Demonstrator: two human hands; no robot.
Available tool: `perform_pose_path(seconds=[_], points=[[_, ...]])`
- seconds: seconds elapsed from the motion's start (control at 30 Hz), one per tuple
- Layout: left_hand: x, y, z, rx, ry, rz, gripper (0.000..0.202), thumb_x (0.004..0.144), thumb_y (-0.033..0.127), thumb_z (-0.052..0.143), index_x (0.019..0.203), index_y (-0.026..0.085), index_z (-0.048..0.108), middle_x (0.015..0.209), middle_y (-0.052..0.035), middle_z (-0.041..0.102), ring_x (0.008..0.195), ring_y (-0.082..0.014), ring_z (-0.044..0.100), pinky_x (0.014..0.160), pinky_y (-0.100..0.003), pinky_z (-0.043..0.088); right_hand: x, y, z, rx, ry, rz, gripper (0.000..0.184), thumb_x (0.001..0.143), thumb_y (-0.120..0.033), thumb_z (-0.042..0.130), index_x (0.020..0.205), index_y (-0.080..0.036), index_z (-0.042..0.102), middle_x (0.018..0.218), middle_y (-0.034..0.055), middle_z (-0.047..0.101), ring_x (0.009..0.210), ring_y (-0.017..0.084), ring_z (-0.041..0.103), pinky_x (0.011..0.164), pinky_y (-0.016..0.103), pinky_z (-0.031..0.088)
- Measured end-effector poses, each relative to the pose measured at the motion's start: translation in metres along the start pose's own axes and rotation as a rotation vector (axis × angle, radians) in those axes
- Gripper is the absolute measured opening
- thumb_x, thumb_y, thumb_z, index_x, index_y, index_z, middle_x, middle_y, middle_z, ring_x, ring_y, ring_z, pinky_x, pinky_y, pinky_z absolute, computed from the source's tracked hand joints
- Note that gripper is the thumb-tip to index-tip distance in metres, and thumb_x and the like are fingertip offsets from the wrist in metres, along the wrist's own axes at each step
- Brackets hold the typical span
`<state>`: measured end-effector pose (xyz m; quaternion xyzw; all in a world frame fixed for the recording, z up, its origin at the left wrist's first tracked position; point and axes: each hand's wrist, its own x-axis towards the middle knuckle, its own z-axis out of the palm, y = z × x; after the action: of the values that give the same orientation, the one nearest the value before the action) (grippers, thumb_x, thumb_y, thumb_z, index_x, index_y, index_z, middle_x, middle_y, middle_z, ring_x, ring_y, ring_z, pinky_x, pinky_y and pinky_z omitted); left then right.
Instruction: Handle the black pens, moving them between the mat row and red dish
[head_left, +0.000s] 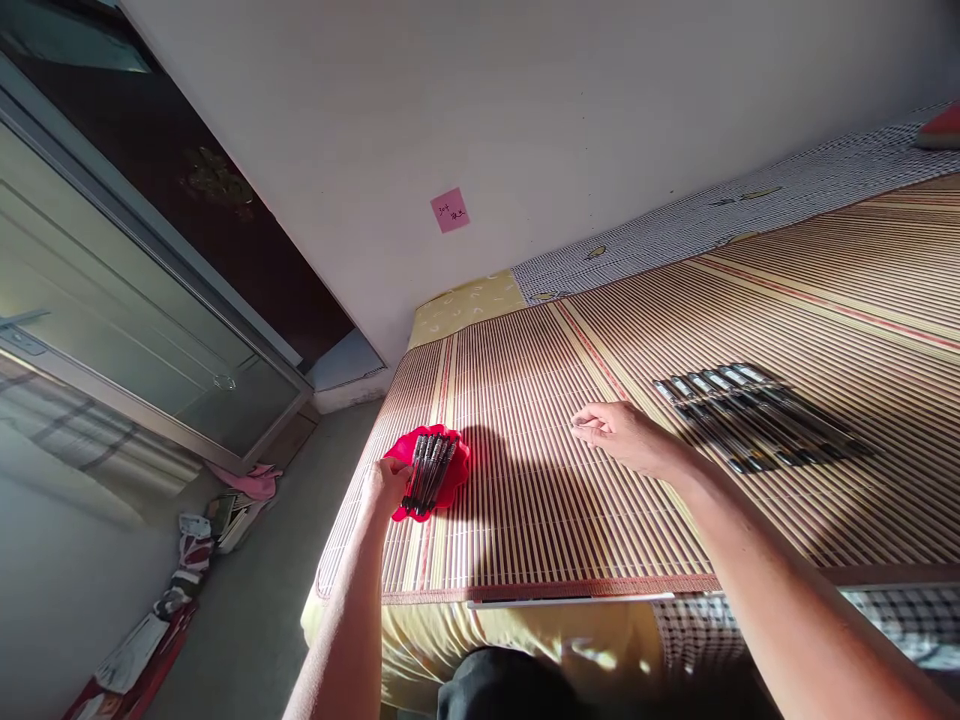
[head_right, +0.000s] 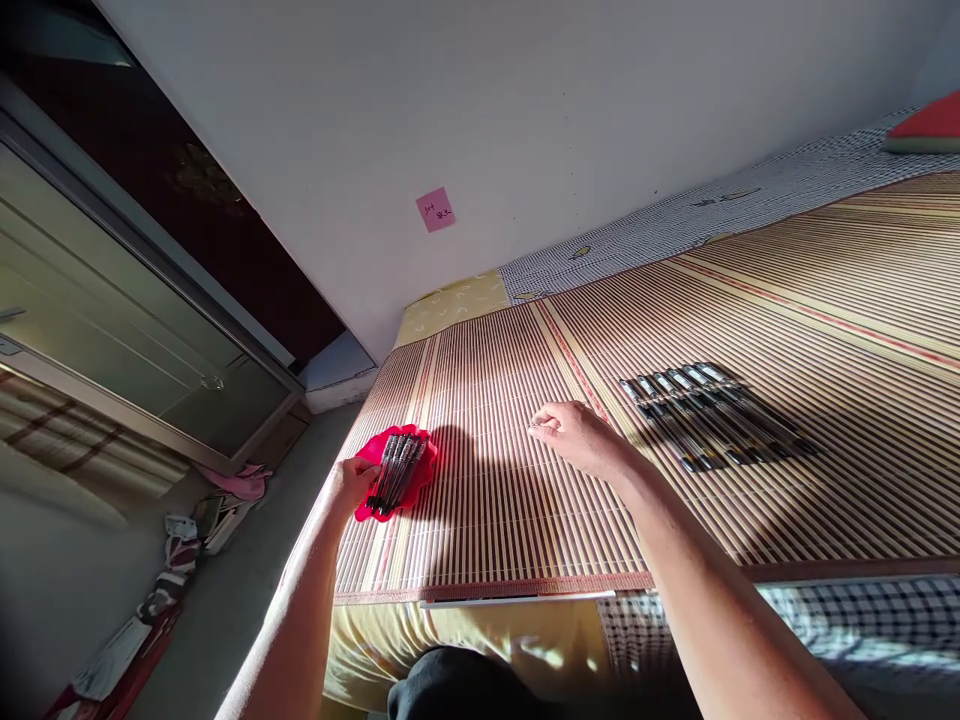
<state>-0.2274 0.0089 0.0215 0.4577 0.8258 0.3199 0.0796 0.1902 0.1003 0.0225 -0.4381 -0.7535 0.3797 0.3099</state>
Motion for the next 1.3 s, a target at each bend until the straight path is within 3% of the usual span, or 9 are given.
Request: perform_pose_path(seconds=[0.27,0.47,0.77,0.9,1.03,1.07,1.13,1.23,1.3], points=[[-0.007,0.010,-0.004,0.006,-0.006,-0.012,0.013,0.071,0.030,0.069,0.065,0.019,0.065,0.055,0.0004,0.062,0.054,-0.0186,0.059,0.054,-0.028,0.039,0.003,0.008,0.005,-0.017,0.004,-0.010,0.024,0.088,-0.038,0.064,0.096,-0.017,0.074,0.094,0.0119,0.079,0.088,0.025,0.074,0.075,0.035,0.056],[-0.006,0.011,-0.003,-0.035,-0.008,-0.020,0.006,0.066,0.022,0.069,0.067,0.018,0.066,0.056,0.0009,0.065,0.057,-0.0181,0.062,0.055,-0.027,0.041,0.002,0.009,0.006,-0.100,0.043,-0.002,0.022,0.087,-0.039,0.065,0.093,-0.020,0.074,0.088,0.0093,0.079,0.082,0.024,0.074,0.071,0.035,0.053],[-0.012,0.024,0.000,-0.099,0.038,0.010,0.007,0.065,0.022,0.066,0.060,0.019,0.062,0.050,0.0024,0.060,0.052,-0.0172,0.058,0.055,-0.027,0.043,0.000,0.005,0.004,-0.125,0.014,0.034,0.023,0.087,-0.036,0.063,0.094,-0.017,0.074,0.094,0.0112,0.079,0.090,0.025,0.074,0.075,0.033,0.051],[-0.016,0.031,-0.014,-0.131,0.116,0.033,0.006,0.063,0.021,0.069,0.060,0.020,0.063,0.055,0.0010,0.063,0.059,-0.0197,0.063,0.058,-0.028,0.045,0.002,0.002,0.002,-0.173,0.003,0.021,0.017,0.089,-0.030,0.063,0.092,-0.016,0.073,0.091,0.0091,0.078,0.086,0.022,0.072,0.071,0.029,0.047],[-0.029,0.053,-0.034,-0.238,0.226,0.079,0.009,0.073,0.028,0.068,0.071,0.020,0.070,0.064,-0.0010,0.066,0.064,-0.0193,0.063,0.058,-0.027,0.044,-0.002,-0.012,0.009,-0.261,0.031,0.024,0.014,0.091,-0.023,0.065,0.079,-0.016,0.070,0.080,0.0056,0.074,0.075,0.018,0.066,0.065,0.027,0.039],[-0.033,0.063,-0.035,-0.319,0.272,0.080,0.012,0.077,0.031,0.067,0.072,0.020,0.067,0.062,0.0003,0.063,0.060,-0.0173,0.060,0.056,-0.026,0.042,-0.004,-0.019,0.012,-0.259,0.006,0.019,0.017,0.092,-0.020,0.065,0.076,-0.016,0.070,0.077,0.0049,0.072,0.074,0.017,0.065,0.065,0.027,0.039],[-0.042,0.088,-0.031,-0.841,0.378,0.064,0.019,0.077,0.031,0.073,0.070,0.019,0.060,0.057,0.0038,0.055,0.051,-0.0119,0.049,0.048,-0.022,0.035,-0.008,-0.033,0.023,-0.234,-0.042,-0.003,0.017,0.092,-0.014,0.064,0.077,-0.016,0.071,0.075,0.0037,0.070,0.073,0.016,0.064,0.063,0.026,0.037],[-0.057,0.131,-0.006,-1.530,0.048,-0.153,0.031,0.083,0.023,0.066,0.064,0.020,0.043,0.051,0.0065,0.040,0.043,-0.0081,0.035,0.042,-0.019,0.031,-0.010,-0.048,0.040,-0.173,-0.173,-0.061,0.017,0.095,-0.013,0.065,0.079,-0.014,0.071,0.080,0.0050,0.071,0.071,0.014,0.063,0.064,0.025,0.042],[-0.070,0.154,0.019,-1.719,-0.095,-0.321,0.031,0.087,0.017,0.059,0.063,0.020,0.040,0.051,0.0060,0.040,0.042,-0.0078,0.036,0.041,-0.018,0.031,-0.011,-0.051,0.046,-0.163,-0.241,-0.101,0.013,0.094,-0.012,0.068,0.082,-0.013,0.070,0.084,0.0063,0.072,0.073,0.014,0.064,0.066,0.025,0.044]])
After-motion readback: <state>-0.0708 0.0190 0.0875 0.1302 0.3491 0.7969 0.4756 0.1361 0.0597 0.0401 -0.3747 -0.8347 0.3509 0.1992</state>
